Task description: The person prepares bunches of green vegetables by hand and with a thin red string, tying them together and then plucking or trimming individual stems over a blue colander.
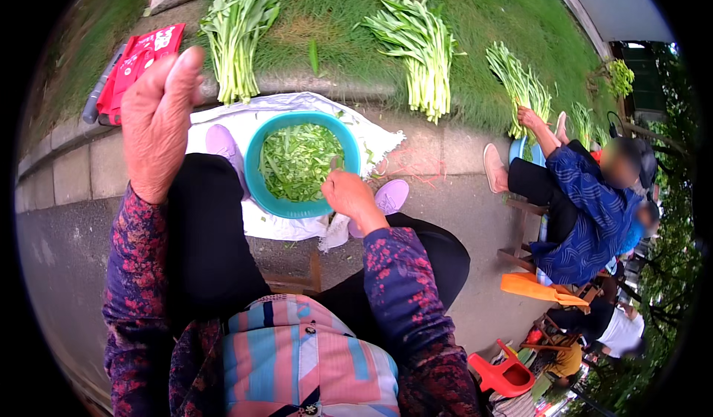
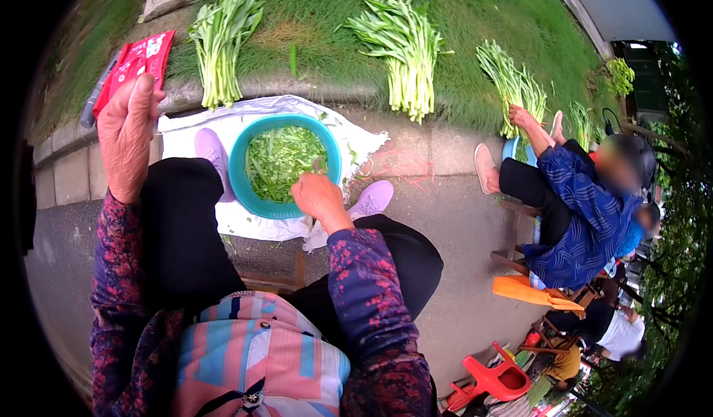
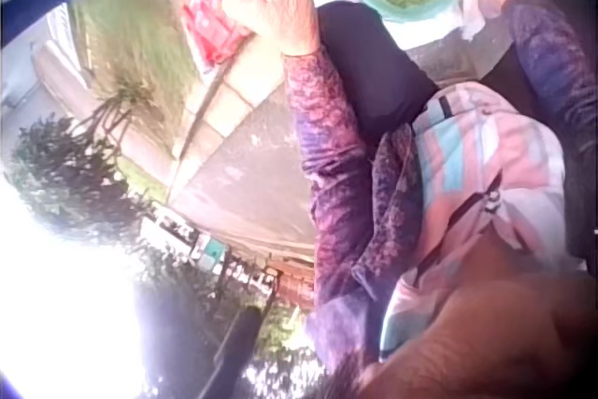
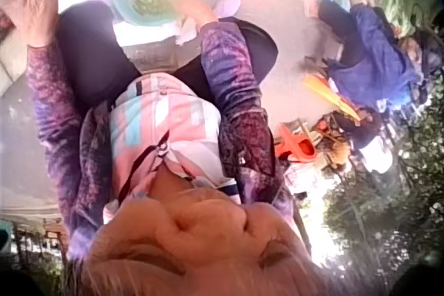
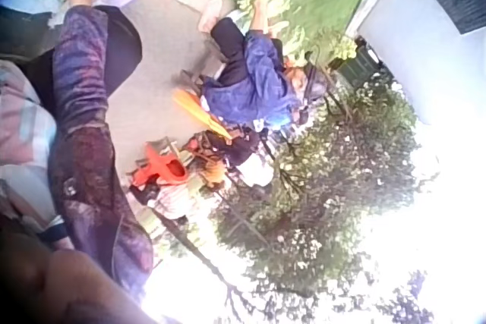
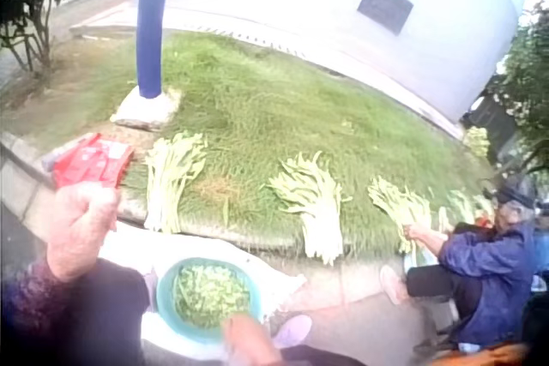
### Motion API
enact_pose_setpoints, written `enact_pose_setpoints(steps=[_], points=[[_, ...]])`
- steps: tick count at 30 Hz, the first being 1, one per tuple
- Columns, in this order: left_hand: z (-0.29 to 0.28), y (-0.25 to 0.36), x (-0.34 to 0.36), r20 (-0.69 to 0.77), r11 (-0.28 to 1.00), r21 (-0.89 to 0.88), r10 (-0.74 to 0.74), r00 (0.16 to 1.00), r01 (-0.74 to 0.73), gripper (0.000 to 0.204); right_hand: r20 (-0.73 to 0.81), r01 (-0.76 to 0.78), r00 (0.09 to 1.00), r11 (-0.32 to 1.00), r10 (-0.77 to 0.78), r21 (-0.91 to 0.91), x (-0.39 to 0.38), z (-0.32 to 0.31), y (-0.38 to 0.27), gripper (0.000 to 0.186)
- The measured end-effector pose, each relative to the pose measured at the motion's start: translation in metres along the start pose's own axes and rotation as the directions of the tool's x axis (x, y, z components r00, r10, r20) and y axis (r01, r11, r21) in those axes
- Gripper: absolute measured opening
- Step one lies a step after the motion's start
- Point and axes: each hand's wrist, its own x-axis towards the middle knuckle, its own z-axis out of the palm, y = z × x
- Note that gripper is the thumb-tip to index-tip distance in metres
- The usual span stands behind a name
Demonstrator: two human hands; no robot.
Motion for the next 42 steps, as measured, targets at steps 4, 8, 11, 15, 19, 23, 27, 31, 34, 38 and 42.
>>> enact_pose_setpoints(steps=[4,8,11,15,19,23,27,31,34,38,42], points=[[0.115,0.023,-0.022,0.262,0.939,-0.097,0.343,0.902,-0.329,0.002,-0.126,-0.295,0.933,0.917,0.337,0.269,0.010,0.028,0.067,0.038],[0.155,-0.043,-0.041,0.604,0.911,0.110,0.257,0.754,-0.398,0.017,0.003,-0.472,0.747,0.527,0.665,0.706,0.021,0.061,0.133,0.035],[0.173,-0.045,-0.043,0.711,0.970,0.215,-0.076,0.699,-0.114,0.011,0.200,-0.442,0.590,0.105,0.783,0.891,0.005,0.071,0.178,0.024],[0.189,-0.036,-0.022,0.734,0.955,0.279,-0.279,0.619,0.099,0.013,0.351,-0.315,0.434,-0.225,0.830,0.922,0.008,0.103,0.201,0.015],[0.198,-0.039,-0.020,0.781,0.973,0.201,-0.228,0.581,0.113,0.014,0.387,-0.348,0.479,-0.234,0.788,0.908,0.017,0.130,0.214,0.026],[0.211,-0.031,-0.022,0.826,0.965,0.203,-0.259,0.501,0.165,0.011,-0.025,-0.393,0.657,0.371,0.753,0.841,0.026,0.152,0.235,0.038],[0.208,-0.037,-0.025,0.804,0.945,0.278,-0.328,0.497,0.173,0.013,0.191,-0.706,0.699,0.625,0.689,0.332,0.044,0.125,0.183,0.054],[0.216,-0.032,-0.027,0.810,0.927,0.313,-0.374,0.452,0.207,0.013,0.268,-0.788,0.610,0.534,0.746,0.307,0.045,0.119,0.190,0.050],[0.217,-0.033,-0.030,0.832,0.944,0.287,-0.330,0.447,0.162,0.013,0.161,-0.757,0.618,0.527,0.769,0.387,0.045,0.122,0.202,0.040],[0.220,-0.039,-0.034,0.829,0.960,0.256,-0.276,0.487,0.109,0.013,-0.192,-0.543,0.542,0.516,0.818,0.663,0.052,0.117,0.222,0.032],[0.229,-0.043,-0.036,0.848,0.972,0.220,-0.234,0.475,0.087,0.013,-0.267,0.111,0.294,0.245,0.918,0.963,0.075,0.089,0.219,0.030]])
